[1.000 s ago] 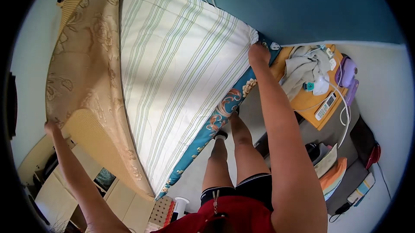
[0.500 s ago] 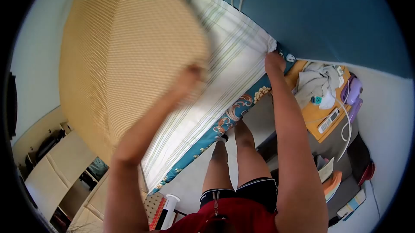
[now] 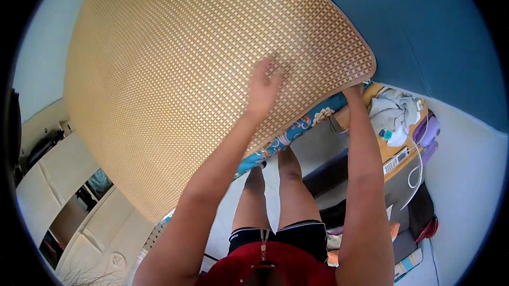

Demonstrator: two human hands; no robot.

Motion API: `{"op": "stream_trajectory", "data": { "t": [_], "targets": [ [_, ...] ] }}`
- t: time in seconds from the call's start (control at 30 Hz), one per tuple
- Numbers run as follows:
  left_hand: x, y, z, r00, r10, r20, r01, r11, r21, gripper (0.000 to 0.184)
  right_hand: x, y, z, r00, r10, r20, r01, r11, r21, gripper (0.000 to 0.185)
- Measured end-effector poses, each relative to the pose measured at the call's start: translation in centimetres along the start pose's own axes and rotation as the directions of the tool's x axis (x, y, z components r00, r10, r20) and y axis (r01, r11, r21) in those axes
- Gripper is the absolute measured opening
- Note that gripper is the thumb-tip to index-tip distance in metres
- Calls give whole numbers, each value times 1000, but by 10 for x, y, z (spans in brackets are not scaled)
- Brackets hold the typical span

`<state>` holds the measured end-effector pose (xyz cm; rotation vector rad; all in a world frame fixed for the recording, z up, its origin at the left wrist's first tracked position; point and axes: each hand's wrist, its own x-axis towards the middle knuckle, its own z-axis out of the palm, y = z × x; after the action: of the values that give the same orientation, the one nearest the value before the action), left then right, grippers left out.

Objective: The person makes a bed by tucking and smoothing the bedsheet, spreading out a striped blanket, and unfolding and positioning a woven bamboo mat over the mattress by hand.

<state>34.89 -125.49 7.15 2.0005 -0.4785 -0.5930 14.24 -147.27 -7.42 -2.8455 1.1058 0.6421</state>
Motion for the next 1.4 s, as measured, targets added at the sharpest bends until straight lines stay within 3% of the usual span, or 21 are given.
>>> {"op": "stream_trajectory", "data": {
  "t": [0.07, 0.13, 0.17, 0.2, 0.27, 0.33, 0.43, 0.57, 0.67, 0.7, 0.8, 0.9, 1.0, 1.03, 1.1, 1.17, 1.23, 1.3, 1.33, 1.37, 1.4],
  "targets": [
    [-26, -68, -47, 970, 172, -174, -105, 935, 338, 48, -6, 12, -1, 998, 1, 67, -15, 976, 219, 51],
    [-74, -120, -99, 987, 11, -157, 72, 857, 511, 53, -16, 13, 0, 1000, 29, 7, -30, 925, 379, 44],
    [-110, -156, -119, 994, 32, -108, 58, 674, 737, 59, -17, 16, 15, 998, 60, 2, -54, 890, 453, 41],
    [-145, -169, -137, 998, -60, -16, 48, 585, 809, 65, -21, 22, 24, 996, 93, 2, -81, 849, 522, 39],
    [-207, -188, -159, 976, -173, 136, -38, 477, 878, 69, -40, -2, -6, 948, 311, 66, -233, 540, 808, 33],
    [-243, -186, -167, 941, -234, 244, -97, 504, 858, 80, -60, -41, -60, 895, 444, 44, -198, 308, 931, 34],
    [-263, -171, -167, 906, -282, 314, -96, 586, 804, 94, -75, -88, -100, 730, 578, -364, -74, 597, 799, 43],
    [-264, -166, -159, 910, -307, 279, -95, 500, 861, 92, -69, -114, -107, 642, 698, -316, 74, 354, 932, 50],
    [-266, -173, -152, 928, -287, 237, -98, 427, 899, 82, -65, -113, -108, 611, 656, -444, 56, 524, 850, 50],
    [-269, -181, -149, 941, -255, 223, -102, 412, 905, 78, -67, -113, -123, 576, 595, -560, 22, 674, 738, 47],
    [-272, -185, -143, 971, -176, 162, -60, 475, 878, 61, -78, -117, -163, 675, 349, -650, 313, 662, 681, 41],
    [-270, -181, -150, 991, -62, 121, -63, 582, 811, 52, -81, -136, -168, 815, 244, -525, 158, 778, 608, 44],
    [-266, -161, -162, 959, -273, 77, 109, 605, 788, 52, -86, -158, -179, 724, 15, -690, 408, 797, 446, 46],
    [-268, -167, -165, 982, -180, 64, 37, 509, 860, 41, -92, -161, -180, 737, 40, -675, 409, 769, 491, 44],
    [-265, -165, -173, 970, -197, 144, -30, 488, 872, 29, -98, -163, -180, 758, 86, -646, 410, 707, 576, 41],
    [-257, -153, -179, 958, -175, 227, -109, 511, 852, 21, -101, -141, -159, 750, 386, -538, 178, 665, 725, 33],
    [-253, -137, -187, 942, -118, 315, -196, 567, 800, 15, -95, -94, -133, 742, 607, -285, -150, 564, 812, 26],
    [-251, -130, -194, 919, -135, 369, -224, 593, 773, 16, -86, -51, -103, 614, 655, -440, -157, 648, 746, 22],
    [-250, -129, -198, 908, -141, 394, -236, 605, 760, 16, -75, -26, -61, 608, 777, -167, -45, 244, 969, 22],
    [-248, -132, -199, 902, -145, 407, -232, 632, 740, 17, -65, -4, -23, 637, 760, 126, 69, -218, 973, 24],
    [-247, -138, -198, 894, -158, 419, -234, 633, 738, 17, -66, 13, -11, 664, 714, 223, -31, -271, 962, 24]
  ]
}}
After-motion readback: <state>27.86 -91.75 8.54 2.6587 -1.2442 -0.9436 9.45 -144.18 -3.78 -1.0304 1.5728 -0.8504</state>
